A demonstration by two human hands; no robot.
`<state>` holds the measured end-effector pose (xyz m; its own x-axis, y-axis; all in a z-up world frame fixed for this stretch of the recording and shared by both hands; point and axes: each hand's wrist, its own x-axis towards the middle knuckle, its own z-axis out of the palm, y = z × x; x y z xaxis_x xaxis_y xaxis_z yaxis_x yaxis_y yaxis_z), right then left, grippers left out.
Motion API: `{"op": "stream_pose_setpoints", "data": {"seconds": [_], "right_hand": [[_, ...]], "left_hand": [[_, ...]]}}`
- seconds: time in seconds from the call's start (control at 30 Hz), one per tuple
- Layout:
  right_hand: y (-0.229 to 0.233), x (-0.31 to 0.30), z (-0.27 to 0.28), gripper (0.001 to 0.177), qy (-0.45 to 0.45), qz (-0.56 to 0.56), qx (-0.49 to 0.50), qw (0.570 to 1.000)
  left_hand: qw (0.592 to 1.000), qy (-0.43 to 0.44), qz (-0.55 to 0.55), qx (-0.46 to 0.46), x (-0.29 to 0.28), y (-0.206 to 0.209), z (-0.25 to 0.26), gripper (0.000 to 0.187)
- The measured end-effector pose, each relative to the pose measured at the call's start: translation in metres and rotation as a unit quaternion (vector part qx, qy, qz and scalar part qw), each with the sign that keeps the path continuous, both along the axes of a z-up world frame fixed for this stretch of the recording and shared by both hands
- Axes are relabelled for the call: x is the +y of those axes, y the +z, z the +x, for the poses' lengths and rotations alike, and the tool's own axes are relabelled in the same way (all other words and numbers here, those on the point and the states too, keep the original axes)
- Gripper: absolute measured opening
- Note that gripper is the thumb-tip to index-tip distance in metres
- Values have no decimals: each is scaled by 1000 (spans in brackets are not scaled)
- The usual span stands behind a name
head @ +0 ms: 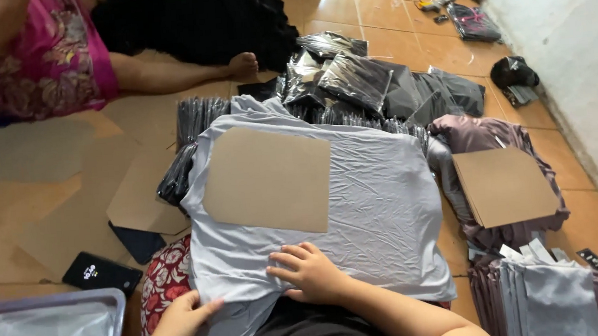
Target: The person folds light gray shirts on the floor using a cardboard insert to maintain shape. They repeatedly place the cardboard on the shirt, fold the sides and bottom over it, then remove the folded shirt and set it aside.
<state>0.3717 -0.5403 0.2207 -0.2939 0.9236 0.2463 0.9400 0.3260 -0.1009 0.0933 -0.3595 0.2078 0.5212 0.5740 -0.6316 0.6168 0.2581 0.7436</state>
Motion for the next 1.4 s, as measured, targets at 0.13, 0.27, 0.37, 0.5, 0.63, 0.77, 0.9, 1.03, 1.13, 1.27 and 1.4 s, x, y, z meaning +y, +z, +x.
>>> {"op": "stream_pose_setpoints", "data": {"seconds": [0.13, 0.27, 0.37, 0.5, 0.63, 0.77, 0.9, 1.03, 1.13, 1.27, 1.4], "right_hand": [[-4, 5, -8, 48, -40, 57, 40, 997], [-16, -11, 7, 61, -48, 23, 112, 992], [-1, -43, 33, 42, -38, 48, 107, 992], [3, -116, 76, 24, -133, 84, 67, 985], [-3, -215, 124, 50, -329, 68, 14, 942], [-44, -314, 172, 70, -455, 42, -13, 889], [-22, -354, 184, 61, -620, -34, 132, 773], [37, -337, 197, 49, -606, 32, 379, 698], [49, -318, 239, 26, -498, 107, 443, 738], [14, -277, 315, 15, -537, 147, 425, 714], [-62, -246, 380, 14, -589, 88, 574, 562]], "left_hand": [[981, 177, 53, -55, -11, 65, 8, 45], [982, 160, 89, -45, -17, 29, 7, 40], [977, -135, 88, 142, 2, -2, -9, 78], [931, -277, -47, 234, 6, 36, -28, 78], [983, -20, -166, 75, 13, 0, -49, 55], [973, -85, -187, 104, 26, -2, -64, 57], [953, -198, -138, 183, 40, 23, -73, 55], [909, -318, -61, 261, 67, 48, -77, 56], [895, -403, -34, -188, 140, 0, -41, 42], [913, -281, 146, -257, 161, 63, 129, 29], [897, -26, 235, -374, 157, 65, 240, 45]]}}
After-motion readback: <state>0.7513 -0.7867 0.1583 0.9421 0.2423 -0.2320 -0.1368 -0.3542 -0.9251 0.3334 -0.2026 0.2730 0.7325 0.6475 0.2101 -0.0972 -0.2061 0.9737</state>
